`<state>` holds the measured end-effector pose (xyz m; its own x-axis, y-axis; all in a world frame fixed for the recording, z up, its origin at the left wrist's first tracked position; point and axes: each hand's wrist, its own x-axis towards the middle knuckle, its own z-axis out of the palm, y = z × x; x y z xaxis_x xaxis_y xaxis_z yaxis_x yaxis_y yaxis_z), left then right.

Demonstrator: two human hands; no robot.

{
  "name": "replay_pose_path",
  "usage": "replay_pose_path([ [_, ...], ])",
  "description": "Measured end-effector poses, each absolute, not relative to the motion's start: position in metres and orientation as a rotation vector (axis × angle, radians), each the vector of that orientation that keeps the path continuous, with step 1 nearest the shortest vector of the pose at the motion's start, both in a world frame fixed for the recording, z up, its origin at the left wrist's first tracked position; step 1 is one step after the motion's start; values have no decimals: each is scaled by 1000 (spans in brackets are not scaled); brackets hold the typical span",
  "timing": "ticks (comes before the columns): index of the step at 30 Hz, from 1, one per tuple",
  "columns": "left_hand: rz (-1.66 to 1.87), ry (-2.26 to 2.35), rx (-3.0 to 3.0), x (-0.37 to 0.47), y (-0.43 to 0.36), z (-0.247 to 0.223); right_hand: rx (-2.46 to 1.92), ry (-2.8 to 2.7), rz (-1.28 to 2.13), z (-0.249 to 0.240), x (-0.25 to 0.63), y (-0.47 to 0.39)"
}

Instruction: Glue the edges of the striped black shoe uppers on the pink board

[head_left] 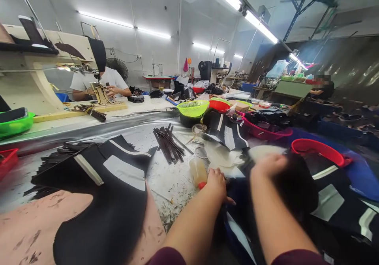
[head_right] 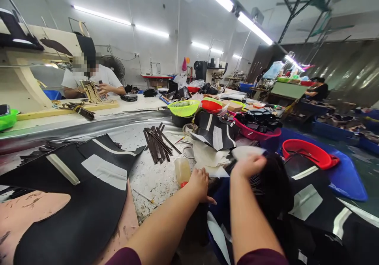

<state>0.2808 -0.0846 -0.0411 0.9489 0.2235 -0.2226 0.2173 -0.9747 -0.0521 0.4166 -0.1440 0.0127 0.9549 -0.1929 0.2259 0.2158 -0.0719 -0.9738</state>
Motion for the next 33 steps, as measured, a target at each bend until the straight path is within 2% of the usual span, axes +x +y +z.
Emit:
replay_pose_path([
  [2, 384, -343, -3095, 286, -85, -39, -1532, 62, -508, 64, 429, -161],
  [5, 434, -418, -3134, 284, -91, -34, -1365, -82, -562, 125, 417, -176],
  [8, 350, -380, -3195, 255, -106, -24, -1221, -325, -420, 140, 367, -178],
  [11, -26, -70, -3200, 195, -120, -6, -1159, -519, -172, 116, 313, -174],
  [13, -202, -55, -3169, 142, -119, 8, -1125, -643, -9, 91, 287, -168],
  [15, -232, -372, -3136, 82, -109, 15, -1153, -698, 197, 67, 265, -157],
  [18, -150, -1084, -2865, -4, -90, 3, -1210, -662, 645, 34, 227, -135],
  [20, -12, -1264, -2858, -46, -91, -15, -1187, -668, 936, 12, 193, -121],
  [23, -47, -1462, -2926, -79, -108, -40, -1151, -820, 1263, -20, 137, -110],
  [25, -194, -1650, -2993, -88, -118, -45, -1228, -1005, 1315, -38, 108, -110],
  [30, -822, -1969, -3060, -105, -102, -36, -1555, -1391, 1084, -56, 93, -117],
  [33, -1006, -2055, -3094, -111, -87, -35, -1600, -1584, 926, -56, 104, -114],
])
